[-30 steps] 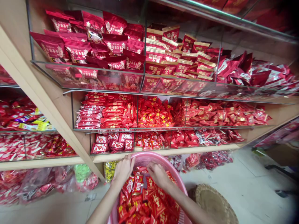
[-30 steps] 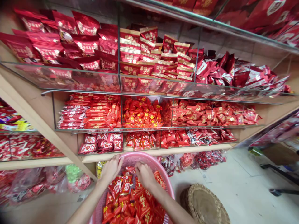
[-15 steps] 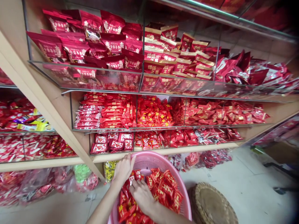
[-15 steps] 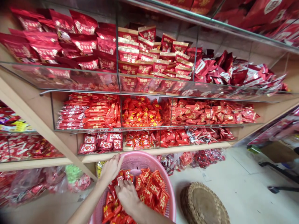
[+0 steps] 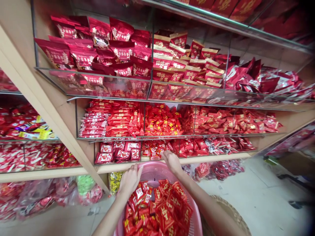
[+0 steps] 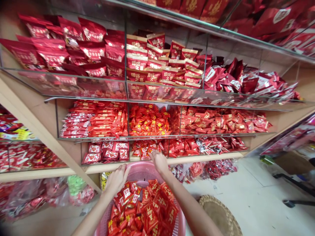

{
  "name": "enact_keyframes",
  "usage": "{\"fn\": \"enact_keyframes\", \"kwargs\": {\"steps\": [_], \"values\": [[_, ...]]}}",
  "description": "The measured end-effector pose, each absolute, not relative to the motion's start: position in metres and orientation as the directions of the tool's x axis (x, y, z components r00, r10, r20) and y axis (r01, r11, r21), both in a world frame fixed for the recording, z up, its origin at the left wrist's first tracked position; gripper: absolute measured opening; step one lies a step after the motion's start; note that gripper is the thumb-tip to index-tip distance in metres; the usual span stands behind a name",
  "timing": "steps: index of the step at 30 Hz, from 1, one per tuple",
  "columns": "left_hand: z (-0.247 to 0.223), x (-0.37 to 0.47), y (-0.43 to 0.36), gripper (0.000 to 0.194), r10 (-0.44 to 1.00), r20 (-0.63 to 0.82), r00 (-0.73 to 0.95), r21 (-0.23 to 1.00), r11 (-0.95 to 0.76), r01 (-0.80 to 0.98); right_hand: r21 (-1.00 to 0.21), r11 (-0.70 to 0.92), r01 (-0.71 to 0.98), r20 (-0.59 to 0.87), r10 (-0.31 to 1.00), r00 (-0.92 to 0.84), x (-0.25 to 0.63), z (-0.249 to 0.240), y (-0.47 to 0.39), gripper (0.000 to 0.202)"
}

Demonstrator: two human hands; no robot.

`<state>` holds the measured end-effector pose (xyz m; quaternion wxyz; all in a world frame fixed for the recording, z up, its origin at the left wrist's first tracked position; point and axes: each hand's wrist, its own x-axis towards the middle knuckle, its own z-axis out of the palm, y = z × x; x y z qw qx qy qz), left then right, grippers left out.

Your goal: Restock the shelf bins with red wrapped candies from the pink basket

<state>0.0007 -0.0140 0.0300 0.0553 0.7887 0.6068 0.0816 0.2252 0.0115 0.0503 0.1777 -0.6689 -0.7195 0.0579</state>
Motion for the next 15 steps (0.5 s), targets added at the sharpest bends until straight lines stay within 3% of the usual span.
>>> {"fn": "enact_keyframes", "kwargs": {"steps": [5,15], "values": [[0.022,0.0,-0.012,0.043,0.968,0.1,0.231,0.206,-0.247,0.947,-0.328,0.104,0.939,0.107,0.992,-0.072,0.256,0.037,0.056,0.044],[0.023,0.0,-0.011,0.044,0.969,0.085,0.231,0.216,-0.244,0.945,-0.322,0.099,0.941,-0.009,0.994,-0.108,0.256,0.031,0.072,0.04]]}}
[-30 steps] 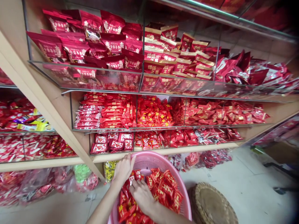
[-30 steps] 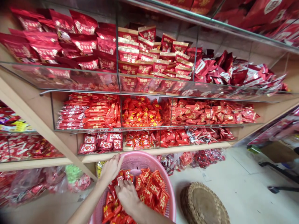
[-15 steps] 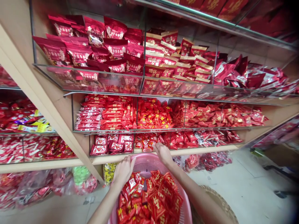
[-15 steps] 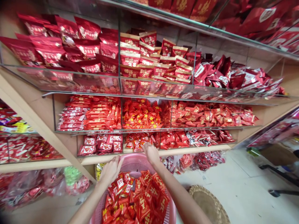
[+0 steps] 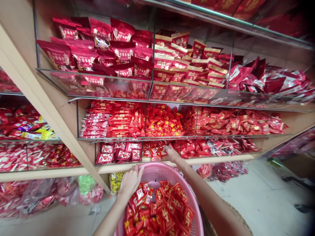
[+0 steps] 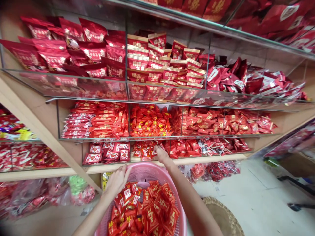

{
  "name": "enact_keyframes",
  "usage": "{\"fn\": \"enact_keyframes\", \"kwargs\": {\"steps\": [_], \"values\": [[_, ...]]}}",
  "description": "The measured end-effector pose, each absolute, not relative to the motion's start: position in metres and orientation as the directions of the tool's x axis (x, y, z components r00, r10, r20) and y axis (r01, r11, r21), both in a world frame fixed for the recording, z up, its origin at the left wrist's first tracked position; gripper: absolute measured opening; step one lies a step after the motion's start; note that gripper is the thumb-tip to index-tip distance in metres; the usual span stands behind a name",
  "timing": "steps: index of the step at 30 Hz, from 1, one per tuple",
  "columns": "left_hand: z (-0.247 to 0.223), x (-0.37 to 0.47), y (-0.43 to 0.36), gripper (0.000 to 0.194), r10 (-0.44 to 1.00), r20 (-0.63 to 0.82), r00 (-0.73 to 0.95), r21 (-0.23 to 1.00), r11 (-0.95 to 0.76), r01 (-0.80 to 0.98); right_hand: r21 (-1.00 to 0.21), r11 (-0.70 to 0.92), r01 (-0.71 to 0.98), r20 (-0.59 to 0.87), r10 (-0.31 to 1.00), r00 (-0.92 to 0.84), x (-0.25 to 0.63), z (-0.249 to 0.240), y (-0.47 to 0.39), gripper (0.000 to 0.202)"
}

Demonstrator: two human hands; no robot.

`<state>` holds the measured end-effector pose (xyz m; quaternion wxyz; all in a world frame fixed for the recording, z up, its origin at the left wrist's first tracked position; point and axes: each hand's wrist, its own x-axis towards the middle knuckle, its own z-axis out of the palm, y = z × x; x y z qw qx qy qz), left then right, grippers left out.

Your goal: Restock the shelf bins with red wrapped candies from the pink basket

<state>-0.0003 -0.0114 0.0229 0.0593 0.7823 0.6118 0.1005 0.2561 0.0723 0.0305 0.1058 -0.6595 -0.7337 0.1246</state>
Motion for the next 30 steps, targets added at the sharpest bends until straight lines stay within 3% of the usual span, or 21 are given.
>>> {"fn": "enact_keyframes", "kwargs": {"steps": [13,18,27,30], "values": [[0.02,-0.001,-0.011,0.043,0.964,0.111,0.24,0.216,-0.259,0.941,-0.18,0.103,0.978,-0.063,0.991,-0.116,0.248,0.041,0.066,0.039],[0.018,-0.001,-0.011,0.044,0.961,0.138,0.241,0.203,-0.265,0.943,-0.117,0.155,0.981,-0.072,0.984,-0.164,0.248,0.042,0.066,0.03],[0.021,0.0,-0.011,0.044,0.964,0.107,0.242,0.192,-0.259,0.947,-0.08,0.182,0.98,0.081,0.981,-0.175,0.255,0.064,0.034,0.031],[0.02,0.0,-0.01,0.044,0.964,0.106,0.246,0.19,-0.262,0.946,-0.176,0.256,0.95,0.176,0.958,-0.226,0.252,0.071,0.009,0.029]]}}
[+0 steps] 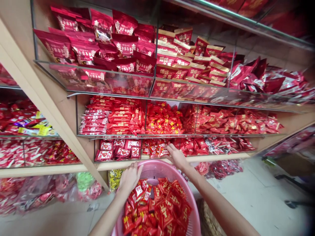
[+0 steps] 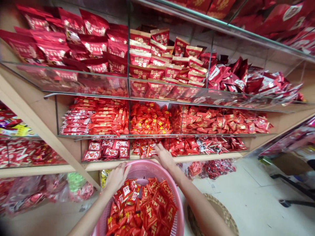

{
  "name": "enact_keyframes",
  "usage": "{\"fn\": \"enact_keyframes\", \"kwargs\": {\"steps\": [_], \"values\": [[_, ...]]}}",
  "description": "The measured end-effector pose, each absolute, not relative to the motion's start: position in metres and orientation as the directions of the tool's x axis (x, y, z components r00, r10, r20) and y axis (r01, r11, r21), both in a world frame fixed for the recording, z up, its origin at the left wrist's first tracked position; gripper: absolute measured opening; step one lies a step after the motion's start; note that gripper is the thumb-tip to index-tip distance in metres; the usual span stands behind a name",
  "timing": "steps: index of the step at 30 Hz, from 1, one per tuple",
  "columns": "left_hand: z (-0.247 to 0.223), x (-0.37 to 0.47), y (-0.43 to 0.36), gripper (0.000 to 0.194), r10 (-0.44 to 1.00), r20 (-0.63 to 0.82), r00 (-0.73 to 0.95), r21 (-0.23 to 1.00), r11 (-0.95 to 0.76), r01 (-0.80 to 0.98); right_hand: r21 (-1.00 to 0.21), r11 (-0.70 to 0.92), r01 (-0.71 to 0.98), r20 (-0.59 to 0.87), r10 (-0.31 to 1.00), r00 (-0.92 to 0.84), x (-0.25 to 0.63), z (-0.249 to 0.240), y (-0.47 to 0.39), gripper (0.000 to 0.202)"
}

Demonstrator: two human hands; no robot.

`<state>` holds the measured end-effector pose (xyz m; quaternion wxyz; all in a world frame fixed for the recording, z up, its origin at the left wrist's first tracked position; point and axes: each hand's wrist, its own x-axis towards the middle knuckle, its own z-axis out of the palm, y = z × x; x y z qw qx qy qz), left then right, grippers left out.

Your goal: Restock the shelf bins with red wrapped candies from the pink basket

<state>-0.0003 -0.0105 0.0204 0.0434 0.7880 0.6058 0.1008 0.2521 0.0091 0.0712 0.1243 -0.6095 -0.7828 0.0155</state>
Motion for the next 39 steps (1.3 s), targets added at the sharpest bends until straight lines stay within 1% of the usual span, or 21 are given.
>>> {"fn": "enact_keyframes", "kwargs": {"steps": [2,4,6,8,11,16,20,21,23,26,28,30,33,35,36,39], "values": [[0.019,0.0,-0.01,0.044,0.964,0.107,0.244,0.195,-0.261,0.945,-0.277,0.378,0.883,0.214,0.92,-0.327,0.244,0.065,-0.007,0.029],[0.019,0.0,-0.01,0.045,0.966,0.104,0.237,0.199,-0.254,0.947,-0.333,0.451,0.828,0.176,0.892,-0.416,0.233,0.05,-0.018,0.03],[0.019,0.001,-0.011,0.045,0.966,0.106,0.234,0.197,-0.251,0.948,-0.324,0.432,0.842,0.074,0.898,-0.433,0.219,0.03,-0.024,0.031],[0.02,0.001,-0.012,0.044,0.965,0.112,0.238,0.192,-0.256,0.947,-0.277,0.386,0.88,-0.018,0.913,-0.407,0.207,0.013,-0.025,0.033],[0.022,0.001,-0.013,0.044,0.963,0.122,0.24,0.189,-0.26,0.947,-0.224,0.354,0.908,-0.072,0.923,-0.378,0.193,-0.002,-0.023,0.036],[0.024,0.0,-0.014,0.042,0.965,0.114,0.236,0.188,-0.254,0.949,-0.194,0.316,0.929,-0.1,0.935,-0.34,0.184,-0.01,-0.023,0.036],[0.02,-0.001,-0.012,0.043,0.962,0.127,0.241,0.188,-0.262,0.947,-0.206,0.291,0.934,-0.08,0.947,-0.312,0.185,-0.003,-0.025,0.031],[0.018,-0.001,-0.011,0.044,0.961,0.132,0.243,0.19,-0.265,0.945,-0.233,0.282,0.931,-0.056,0.951,-0.303,0.187,0.003,-0.023,0.03],[0.015,-0.002,-0.01,0.044,0.96,0.143,0.242,0.195,-0.267,0.944,-0.352,0.245,0.903,0.027,0.967,-0.252,0.193,0.018,-0.017,0.025],[0.012,-0.002,-0.008,0.046,0.958,0.152,0.242,0.202,-0.269,0.942,-0.598,0.121,0.793,0.141,0.989,-0.045,0.205,0.04,0.004,0.016],[0.011,-0.002,-0.008,0.047,0.958,0.153,0.242,0.205,-0.27,0.941,-0.7,0.017,0.714,0.139,0.984,0.113,0.214,0.049,0.025,0.016],[0.012,-0.001,-0.008,0.046,0.96,0.149,0.239,0.208,-0.266,0.941,-0.789,-0.115,0.604,0.06,0.963,0.262,0.22,0.051,0.05,0.022],[0.014,-0.001,-0.009,0.045,0.963,0.14,0.231,0.216,-0.257,0.942,-0.878,-0.313,0.362,-0.165,0.908,0.385,0.223,0.046,0.082,0.031],[0.016,-0.001,-0.01,0.044,0.965,0.136,0.226,0.22,-0.252,0.942,-0.9,-0.389,0.199,-0.291,0.873,0.393,0.222,0.041,0.095,0.03],[0.016,-0.001,-0.01,0.044,0.965,0.135,0.224,0.222,-0.25,0.943,-0.905,-0.405,0.129,-0.331,0.861,0.386,0.222,0.039,0.099,0.029],[0.016,-0.001,-0.009,0.045,0.968,0.133,0.214,0.229,-0.241,0.943,-0.915,-0.402,-0.034,-0.387,0.851,0.356,0.222,0.037,0.101,0.022]]}}
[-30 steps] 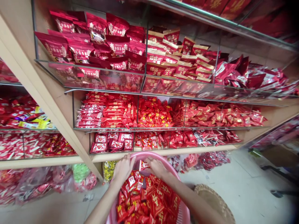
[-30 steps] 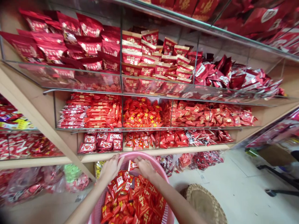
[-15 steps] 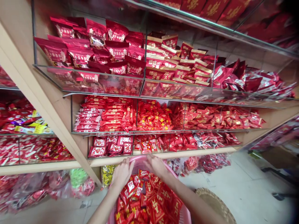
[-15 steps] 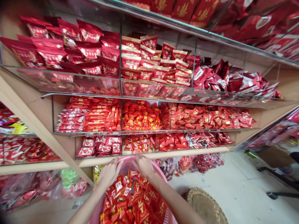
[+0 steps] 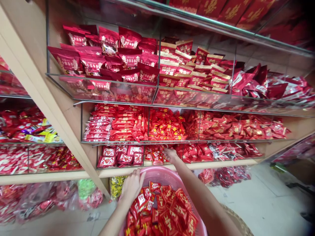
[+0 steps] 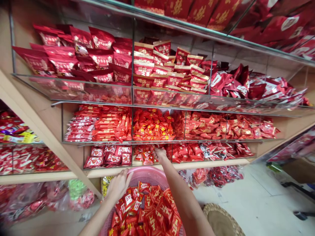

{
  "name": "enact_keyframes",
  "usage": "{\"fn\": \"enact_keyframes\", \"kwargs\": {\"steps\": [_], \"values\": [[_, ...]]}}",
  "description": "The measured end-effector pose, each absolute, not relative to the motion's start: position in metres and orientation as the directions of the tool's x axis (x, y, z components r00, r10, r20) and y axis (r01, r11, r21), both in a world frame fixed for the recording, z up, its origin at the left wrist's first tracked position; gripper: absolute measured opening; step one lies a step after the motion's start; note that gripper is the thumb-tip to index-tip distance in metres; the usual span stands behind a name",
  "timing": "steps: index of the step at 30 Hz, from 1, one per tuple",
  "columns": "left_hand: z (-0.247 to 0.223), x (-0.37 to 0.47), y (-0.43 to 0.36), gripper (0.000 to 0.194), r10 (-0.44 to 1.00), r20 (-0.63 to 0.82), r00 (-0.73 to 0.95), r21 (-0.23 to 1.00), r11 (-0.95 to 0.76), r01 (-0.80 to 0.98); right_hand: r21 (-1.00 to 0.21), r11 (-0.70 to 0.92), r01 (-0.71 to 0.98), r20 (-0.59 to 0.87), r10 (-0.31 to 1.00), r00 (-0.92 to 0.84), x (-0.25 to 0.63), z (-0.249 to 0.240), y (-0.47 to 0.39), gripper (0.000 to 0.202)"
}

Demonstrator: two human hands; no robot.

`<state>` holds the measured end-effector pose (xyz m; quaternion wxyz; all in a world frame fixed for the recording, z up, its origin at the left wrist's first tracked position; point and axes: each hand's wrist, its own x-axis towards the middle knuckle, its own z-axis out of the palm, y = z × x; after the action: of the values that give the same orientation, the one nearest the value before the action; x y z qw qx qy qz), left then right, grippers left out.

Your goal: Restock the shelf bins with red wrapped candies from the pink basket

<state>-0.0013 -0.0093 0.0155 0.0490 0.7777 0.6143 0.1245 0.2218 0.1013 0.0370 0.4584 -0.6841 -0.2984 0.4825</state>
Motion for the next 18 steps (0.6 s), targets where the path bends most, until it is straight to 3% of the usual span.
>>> {"fn": "enact_keyframes", "kwargs": {"steps": [5,9,18], "values": [[0.013,-0.002,-0.008,0.046,0.968,0.128,0.216,0.245,-0.241,0.939,-0.925,-0.322,-0.2,-0.37,0.881,0.295,0.229,0.041,0.092,0.018],[0.014,-0.002,-0.008,0.046,0.968,0.123,0.218,0.236,-0.242,0.941,-0.946,-0.206,-0.252,-0.267,0.934,0.239,0.235,0.045,0.07,0.025],[0.015,-0.001,-0.009,0.046,0.963,0.128,0.237,0.211,-0.26,0.942,-0.992,-0.049,-0.115,-0.051,0.999,0.018,0.239,0.049,-0.009,0.038]]}}
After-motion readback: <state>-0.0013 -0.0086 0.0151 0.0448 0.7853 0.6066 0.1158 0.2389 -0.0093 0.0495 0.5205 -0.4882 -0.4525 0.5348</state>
